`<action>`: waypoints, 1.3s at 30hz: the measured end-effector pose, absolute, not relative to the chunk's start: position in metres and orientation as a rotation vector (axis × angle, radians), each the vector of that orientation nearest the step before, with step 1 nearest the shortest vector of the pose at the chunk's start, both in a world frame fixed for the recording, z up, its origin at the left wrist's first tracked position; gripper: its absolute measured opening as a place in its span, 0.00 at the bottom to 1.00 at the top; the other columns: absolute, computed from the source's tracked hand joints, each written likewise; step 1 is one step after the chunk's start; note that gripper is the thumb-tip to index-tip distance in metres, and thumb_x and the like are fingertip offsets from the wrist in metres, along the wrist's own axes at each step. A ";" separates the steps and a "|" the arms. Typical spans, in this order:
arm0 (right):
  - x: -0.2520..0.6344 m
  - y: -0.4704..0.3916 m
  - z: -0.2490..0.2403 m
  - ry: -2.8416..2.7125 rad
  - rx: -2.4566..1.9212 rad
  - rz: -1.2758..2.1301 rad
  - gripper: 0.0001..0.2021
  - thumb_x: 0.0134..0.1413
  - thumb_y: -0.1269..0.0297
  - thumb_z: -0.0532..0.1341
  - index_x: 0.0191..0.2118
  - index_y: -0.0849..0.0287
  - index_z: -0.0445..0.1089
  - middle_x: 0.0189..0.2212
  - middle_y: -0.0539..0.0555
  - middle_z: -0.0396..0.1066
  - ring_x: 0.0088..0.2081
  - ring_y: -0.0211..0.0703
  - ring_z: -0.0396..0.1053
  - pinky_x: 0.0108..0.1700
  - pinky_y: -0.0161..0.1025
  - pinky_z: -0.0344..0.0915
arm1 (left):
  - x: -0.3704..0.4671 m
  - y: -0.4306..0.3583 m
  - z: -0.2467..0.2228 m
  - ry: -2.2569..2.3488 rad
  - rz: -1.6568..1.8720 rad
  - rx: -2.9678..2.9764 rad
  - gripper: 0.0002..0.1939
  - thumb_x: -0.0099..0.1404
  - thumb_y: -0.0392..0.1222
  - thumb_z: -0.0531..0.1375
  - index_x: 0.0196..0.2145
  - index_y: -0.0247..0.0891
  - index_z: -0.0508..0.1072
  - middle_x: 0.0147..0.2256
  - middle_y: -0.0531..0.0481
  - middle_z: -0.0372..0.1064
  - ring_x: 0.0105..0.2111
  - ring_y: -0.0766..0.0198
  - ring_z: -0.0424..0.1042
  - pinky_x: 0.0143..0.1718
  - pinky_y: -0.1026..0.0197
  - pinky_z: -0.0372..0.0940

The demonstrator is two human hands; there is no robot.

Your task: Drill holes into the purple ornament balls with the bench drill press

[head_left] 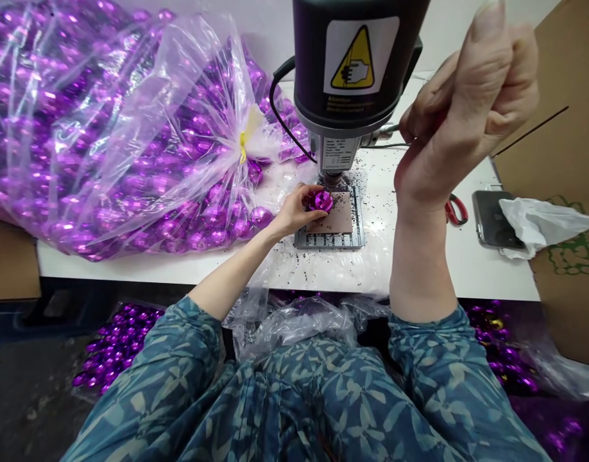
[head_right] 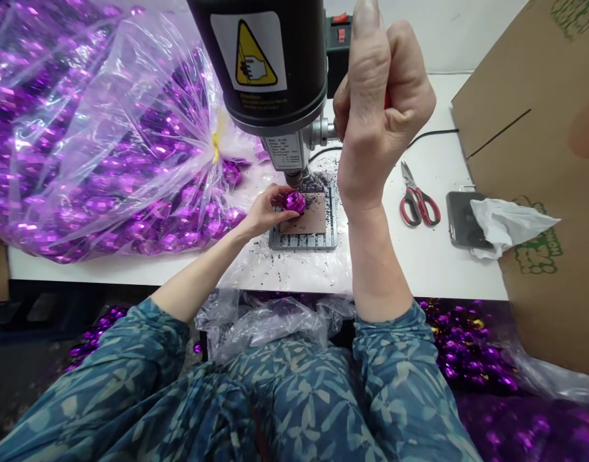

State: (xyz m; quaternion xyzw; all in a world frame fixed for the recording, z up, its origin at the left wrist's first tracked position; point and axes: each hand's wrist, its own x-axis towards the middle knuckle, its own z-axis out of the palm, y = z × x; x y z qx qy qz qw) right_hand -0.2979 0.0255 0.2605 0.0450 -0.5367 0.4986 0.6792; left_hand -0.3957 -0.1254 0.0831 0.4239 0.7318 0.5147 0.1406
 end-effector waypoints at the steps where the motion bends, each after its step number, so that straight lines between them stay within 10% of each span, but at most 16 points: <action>1: -0.298 0.026 0.260 -1.174 0.134 1.132 0.26 0.55 0.37 0.58 0.26 0.56 0.53 0.15 0.41 0.45 0.15 0.27 0.42 0.20 0.39 0.39 | -0.395 -0.125 0.083 2.117 1.481 1.243 0.30 0.56 0.42 0.76 0.56 0.39 0.76 0.50 0.44 0.72 0.47 0.56 0.77 0.52 0.50 0.76; 16: -0.293 0.029 0.259 -1.161 0.205 1.227 0.23 0.56 0.47 0.64 0.25 0.58 0.56 0.15 0.40 0.51 0.15 0.23 0.47 0.20 0.32 0.42 | -0.368 -0.113 0.062 2.047 1.622 1.242 0.33 0.60 0.46 0.76 0.59 0.41 0.70 0.56 0.41 0.74 0.57 0.48 0.76 0.61 0.43 0.73; 39: -0.276 0.012 0.217 -1.165 0.080 1.063 0.30 0.64 0.47 0.62 0.23 0.59 0.44 0.18 0.46 0.33 0.18 0.24 0.42 0.25 0.34 0.46 | -0.362 -0.117 0.057 2.102 1.698 1.192 0.31 0.60 0.44 0.76 0.57 0.39 0.72 0.54 0.41 0.76 0.56 0.50 0.77 0.58 0.48 0.74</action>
